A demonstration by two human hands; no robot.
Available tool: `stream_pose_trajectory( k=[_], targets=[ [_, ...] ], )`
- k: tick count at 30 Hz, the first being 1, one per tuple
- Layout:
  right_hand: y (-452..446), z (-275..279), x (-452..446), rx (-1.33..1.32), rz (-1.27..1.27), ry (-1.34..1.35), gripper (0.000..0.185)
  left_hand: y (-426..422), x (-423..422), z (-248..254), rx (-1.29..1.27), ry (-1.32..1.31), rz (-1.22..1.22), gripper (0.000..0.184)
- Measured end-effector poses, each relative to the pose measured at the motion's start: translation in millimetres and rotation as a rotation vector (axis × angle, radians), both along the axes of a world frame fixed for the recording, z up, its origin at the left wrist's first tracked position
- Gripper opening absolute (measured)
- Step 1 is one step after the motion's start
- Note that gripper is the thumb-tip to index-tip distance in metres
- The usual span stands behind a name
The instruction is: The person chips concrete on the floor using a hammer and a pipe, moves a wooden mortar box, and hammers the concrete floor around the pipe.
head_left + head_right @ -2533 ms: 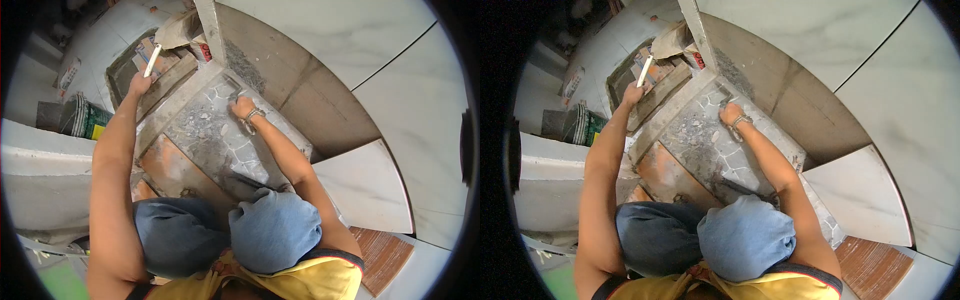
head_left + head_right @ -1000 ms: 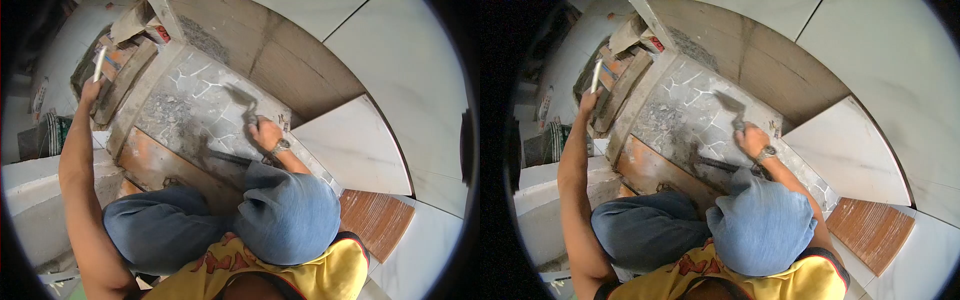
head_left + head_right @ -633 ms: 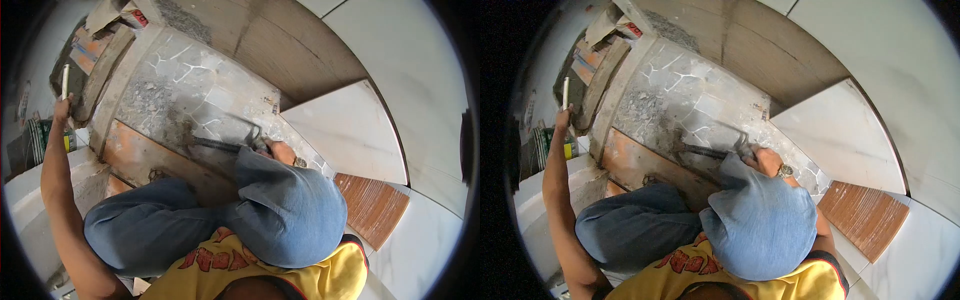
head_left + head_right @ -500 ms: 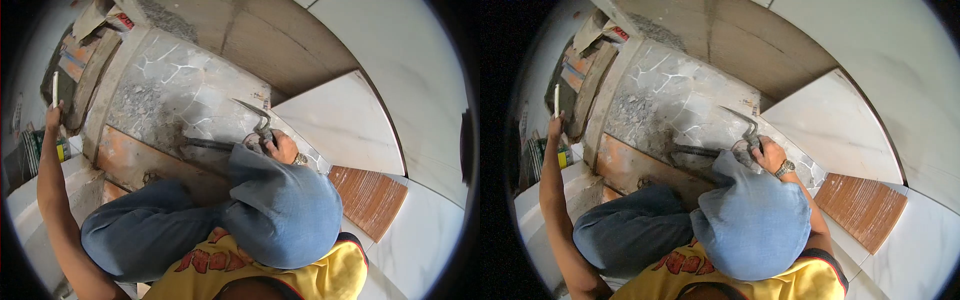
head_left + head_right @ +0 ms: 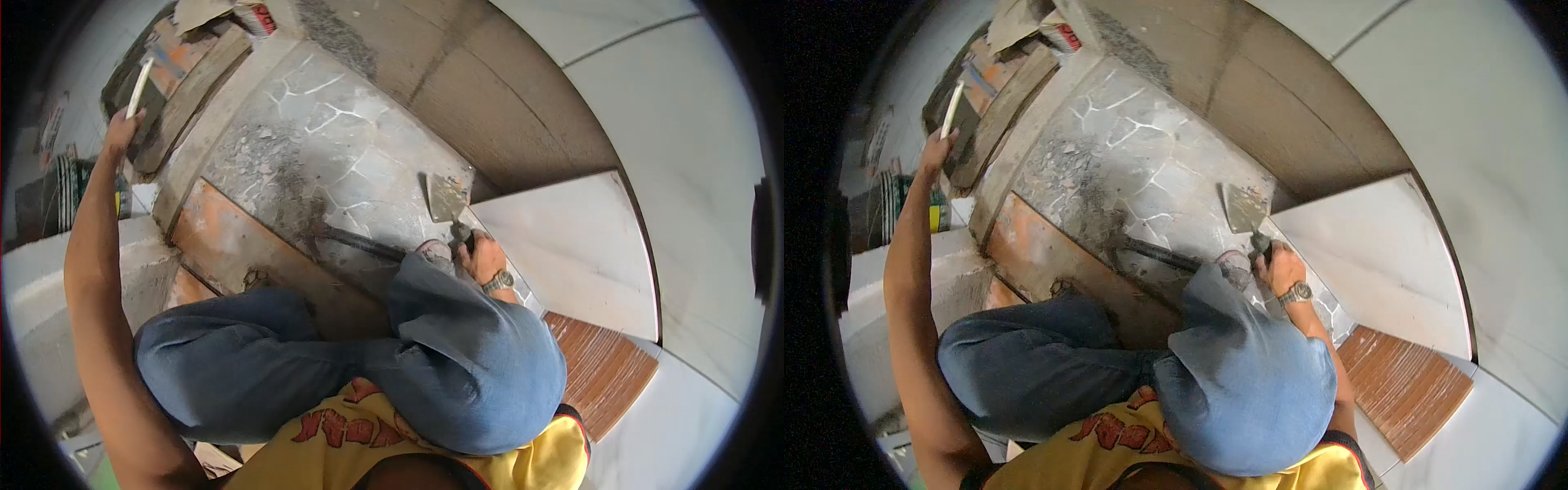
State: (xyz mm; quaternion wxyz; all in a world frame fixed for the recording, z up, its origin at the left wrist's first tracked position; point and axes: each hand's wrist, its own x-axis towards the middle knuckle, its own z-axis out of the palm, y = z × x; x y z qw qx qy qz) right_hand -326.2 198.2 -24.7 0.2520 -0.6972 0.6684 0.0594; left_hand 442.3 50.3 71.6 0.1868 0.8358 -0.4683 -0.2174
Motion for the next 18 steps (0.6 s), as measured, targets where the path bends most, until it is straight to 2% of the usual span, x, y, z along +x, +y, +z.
stream_pose_trajectory(
  k=[2, 3, 4, 5, 6, 8, 10, 11, 12, 13, 15, 17, 18],
  targets=[
    [1, 7, 6, 0.039, -0.013, 0.038, 0.042, -5, -9, 9, 0.057, -0.068, -0.005, 0.035],
    [8, 2, 3, -0.029, -0.028, -0.017, 0.043, -12, 3, -2, 0.029, -0.085, -0.045, 0.034],
    [15, -10, -2, -0.096, -0.033, -0.080, 0.044, -15, 14, -13, 0.043, -0.197, -0.047, 0.037],
    [14, -18, 2, -0.163, -0.030, -0.152, 0.045, -15, 4, -6, 0.119, -0.183, -0.001, 0.042],
    [4, -13, 16, -0.198, -0.014, -0.263, 0.045, -11, 4, -8, -0.015, -0.264, -0.105, 0.044],
    [0, 23, 53, -0.209, 0.003, -0.488, 0.046, -9, 8, -10, -0.009, -0.201, -0.125, 0.046],
    [-26, 68, 109, -0.152, 0.244, -0.636, 0.046, -10, 4, -14, -0.028, -0.256, -0.037, 0.045],
    [-37, 78, 140, -0.134, 0.351, -0.708, 0.046, -9, -4, -10, -0.034, -0.186, -0.021, 0.045],
    [-43, 78, 165, 0.031, 0.456, -0.626, 0.048, -17, -2, -11, -0.027, -0.284, -0.103, 0.041],
    [-49, 79, 190, 0.183, 0.559, -0.535, 0.051, -18, -13, -10, -0.085, -0.221, -0.084, 0.041],
    [-48, 49, 246, 0.354, 0.591, -0.511, 0.059, -20, -32, 5, -0.093, -0.265, -0.118, 0.043],
    [-38, -12, 300, 0.181, 0.714, -0.859, 0.057, -24, -34, 4, -0.117, -0.184, -0.065, 0.041],
    [-36, -30, 332, 0.146, 0.800, -0.804, 0.058, -21, -47, 13, -0.123, -0.133, -0.014, 0.040]
  ],
)
